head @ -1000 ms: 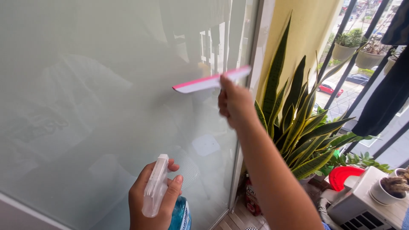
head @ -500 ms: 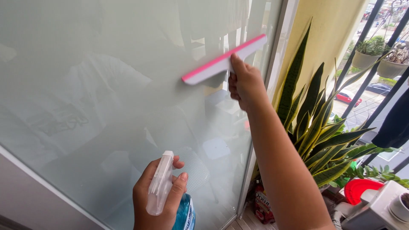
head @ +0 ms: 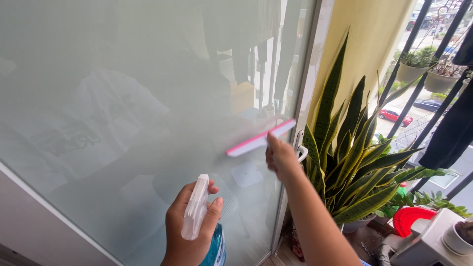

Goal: Applying a protective or decorative film to a glass door using a squeegee and spray bottle, then inspecting film rolls.

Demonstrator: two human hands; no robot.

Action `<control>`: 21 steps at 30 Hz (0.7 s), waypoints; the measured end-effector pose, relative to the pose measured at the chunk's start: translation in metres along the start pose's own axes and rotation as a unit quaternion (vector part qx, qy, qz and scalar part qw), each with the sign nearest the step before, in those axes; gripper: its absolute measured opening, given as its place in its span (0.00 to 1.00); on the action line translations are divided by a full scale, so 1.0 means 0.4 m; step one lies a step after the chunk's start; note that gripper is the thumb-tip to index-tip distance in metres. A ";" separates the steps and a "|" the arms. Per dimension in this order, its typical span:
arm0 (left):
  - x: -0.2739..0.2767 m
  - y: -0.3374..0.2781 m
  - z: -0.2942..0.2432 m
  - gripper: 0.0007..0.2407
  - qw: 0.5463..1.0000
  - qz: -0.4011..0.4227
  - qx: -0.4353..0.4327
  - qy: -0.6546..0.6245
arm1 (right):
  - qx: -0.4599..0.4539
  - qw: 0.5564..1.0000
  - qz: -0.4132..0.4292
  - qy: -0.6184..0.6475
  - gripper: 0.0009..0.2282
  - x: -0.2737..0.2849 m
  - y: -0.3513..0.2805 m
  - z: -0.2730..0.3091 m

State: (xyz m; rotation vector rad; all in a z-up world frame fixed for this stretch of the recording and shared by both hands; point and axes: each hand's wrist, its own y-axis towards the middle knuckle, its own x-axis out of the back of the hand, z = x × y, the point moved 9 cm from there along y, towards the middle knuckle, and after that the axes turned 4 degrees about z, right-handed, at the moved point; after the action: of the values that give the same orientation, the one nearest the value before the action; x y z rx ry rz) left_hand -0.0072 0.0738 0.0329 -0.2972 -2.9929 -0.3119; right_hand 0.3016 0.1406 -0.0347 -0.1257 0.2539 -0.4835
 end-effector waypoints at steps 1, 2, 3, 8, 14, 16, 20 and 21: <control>-0.002 -0.001 -0.009 0.12 1.000 0.001 -0.001 0.000 | 0.001 1.000 -0.001 0.000 0.21 -0.006 -0.021 0.067; -0.006 -0.002 -0.010 0.13 1.000 0.006 0.013 0.009 | 0.038 0.999 0.008 -0.013 0.22 -0.018 -0.041 0.148; -0.007 -0.004 -0.010 0.13 0.999 0.011 0.028 0.019 | 0.074 0.997 0.019 -0.027 0.22 -0.032 -0.064 0.228; 0.004 -0.008 -0.004 0.14 0.999 0.003 0.031 0.021 | 0.140 0.990 0.004 -0.019 0.20 -0.080 -0.070 0.467; 0.019 -0.007 0.012 0.16 0.999 -0.019 0.039 0.020 | 0.151 0.988 0.003 -0.015 0.22 -0.080 -0.024 0.501; 0.022 -0.010 0.012 0.15 0.999 -0.022 0.033 0.017 | 0.148 0.989 0.005 -0.010 0.22 -0.071 -0.012 0.449; 0.025 -0.014 0.025 0.15 0.999 -0.031 0.043 0.008 | 0.078 0.996 -0.033 0.006 0.23 0.002 0.068 0.208; 0.025 -0.017 0.034 0.15 0.998 -0.033 0.047 -0.008 | 0.045 0.998 -0.041 0.027 0.23 0.026 0.100 0.121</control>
State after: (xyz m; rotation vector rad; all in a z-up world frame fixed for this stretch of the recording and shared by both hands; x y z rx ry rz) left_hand -0.0195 0.0721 0.0196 -0.1945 -3.0268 -0.1759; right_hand 0.3414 0.1736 0.0026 -0.0346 0.2802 -0.5796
